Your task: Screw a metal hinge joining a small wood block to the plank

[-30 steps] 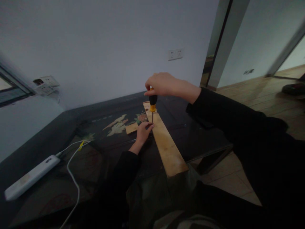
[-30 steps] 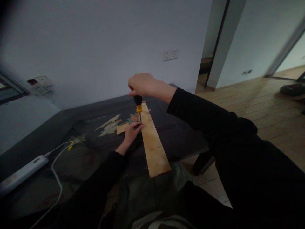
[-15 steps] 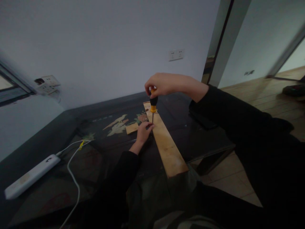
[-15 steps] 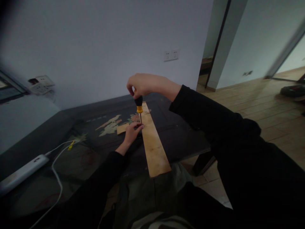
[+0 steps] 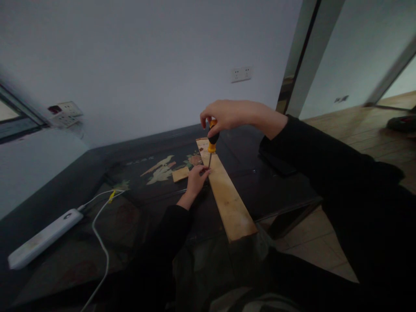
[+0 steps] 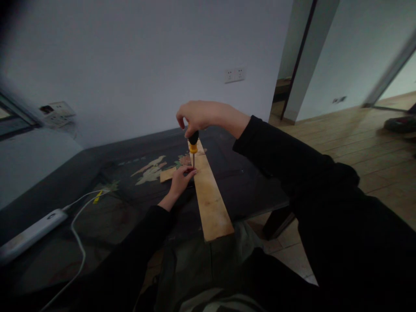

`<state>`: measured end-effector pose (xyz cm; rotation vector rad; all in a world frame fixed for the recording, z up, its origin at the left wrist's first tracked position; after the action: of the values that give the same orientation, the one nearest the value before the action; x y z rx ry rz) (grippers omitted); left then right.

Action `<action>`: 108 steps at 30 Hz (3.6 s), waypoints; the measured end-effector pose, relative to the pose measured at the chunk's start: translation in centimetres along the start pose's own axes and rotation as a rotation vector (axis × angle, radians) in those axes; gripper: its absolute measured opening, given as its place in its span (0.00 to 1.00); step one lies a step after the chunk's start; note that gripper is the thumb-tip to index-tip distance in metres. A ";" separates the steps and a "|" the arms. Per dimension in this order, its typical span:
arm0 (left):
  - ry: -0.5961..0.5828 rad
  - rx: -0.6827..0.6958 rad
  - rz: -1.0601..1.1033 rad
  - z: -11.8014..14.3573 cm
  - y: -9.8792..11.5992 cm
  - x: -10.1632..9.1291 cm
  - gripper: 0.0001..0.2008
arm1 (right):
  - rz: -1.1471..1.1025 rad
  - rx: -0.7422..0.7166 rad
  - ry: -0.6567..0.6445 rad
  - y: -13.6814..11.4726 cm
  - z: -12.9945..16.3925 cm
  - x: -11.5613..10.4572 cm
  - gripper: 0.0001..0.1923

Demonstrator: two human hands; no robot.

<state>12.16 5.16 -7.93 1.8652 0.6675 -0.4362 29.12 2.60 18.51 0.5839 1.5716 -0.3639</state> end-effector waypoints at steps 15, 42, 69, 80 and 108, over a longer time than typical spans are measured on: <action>-0.020 -0.047 -0.002 0.0 0.7 -0.2 0.05 | 0.144 0.217 0.135 -0.7 -1.0 1.4 0.27; -0.350 -0.754 0.504 0.3 1.1 -1.9 0.20 | 0.022 0.115 0.124 0.4 -1.2 2.2 0.17; -0.385 -0.796 0.675 1.1 1.8 -1.4 0.20 | -0.078 0.178 0.099 0.1 -1.1 1.9 0.21; -0.370 -0.806 0.669 1.1 1.9 -1.3 0.20 | -0.271 0.049 -0.026 0.9 -1.4 2.2 0.20; -0.385 -0.797 0.683 1.1 1.9 -1.4 0.19 | 0.069 0.142 0.043 0.0 -1.8 1.9 0.21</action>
<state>12.32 3.27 -6.16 1.0925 -0.0913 -0.0431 27.58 3.91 16.78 0.7582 1.5715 -0.4160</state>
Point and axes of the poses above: each hand's wrist, its own z-axis away from the middle knuckle, its own x-axis out of the palm, y = z × x, the point moved 2 cm from there along -z, towards the middle knuckle, and after that the axes turned 14 degrees about -x, right-handed, at the moved point
